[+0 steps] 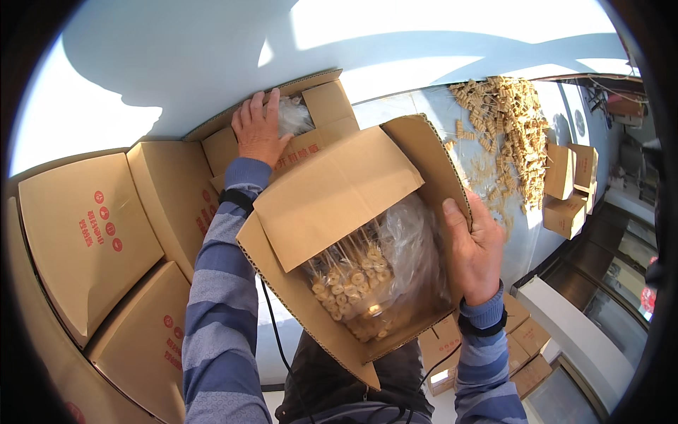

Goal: The person sits on the floor and threads small ring-shaped food items onto wooden skewers. They gather loose pieces from the floor, align them on the sticks, and place the completed skewers into a cardboard box. The person then wraps the box contents in plastic and closes the box.

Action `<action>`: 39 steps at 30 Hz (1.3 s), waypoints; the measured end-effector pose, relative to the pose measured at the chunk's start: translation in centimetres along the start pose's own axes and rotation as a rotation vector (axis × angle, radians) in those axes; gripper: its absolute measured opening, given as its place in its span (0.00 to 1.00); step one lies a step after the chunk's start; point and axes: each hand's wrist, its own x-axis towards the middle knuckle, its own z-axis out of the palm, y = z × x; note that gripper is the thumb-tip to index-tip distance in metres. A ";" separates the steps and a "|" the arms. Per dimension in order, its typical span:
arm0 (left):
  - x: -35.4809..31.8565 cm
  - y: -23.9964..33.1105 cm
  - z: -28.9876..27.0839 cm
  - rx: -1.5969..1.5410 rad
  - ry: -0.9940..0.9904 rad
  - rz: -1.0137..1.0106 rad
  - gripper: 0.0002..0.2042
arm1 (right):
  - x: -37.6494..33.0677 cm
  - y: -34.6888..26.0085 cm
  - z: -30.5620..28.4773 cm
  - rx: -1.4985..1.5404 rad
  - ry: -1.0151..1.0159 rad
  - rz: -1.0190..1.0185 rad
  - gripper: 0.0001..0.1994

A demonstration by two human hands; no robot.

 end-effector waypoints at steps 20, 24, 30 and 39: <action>0.3 -2.4 -0.2 -0.072 -0.363 -0.241 0.14 | -0.9 1.5 0.2 0.092 0.017 -0.009 0.14; -4.2 -3.5 2.8 -0.144 -0.213 -0.169 0.14 | -0.6 2.1 0.5 0.200 0.078 0.094 0.14; -6.2 -4.8 6.2 -0.316 -0.093 -0.189 0.15 | -2.2 2.3 -0.6 0.146 -0.002 0.017 0.14; -8.4 -4.5 7.0 -0.283 0.011 -0.082 0.18 | -2.6 3.1 -0.9 0.217 0.105 0.065 0.13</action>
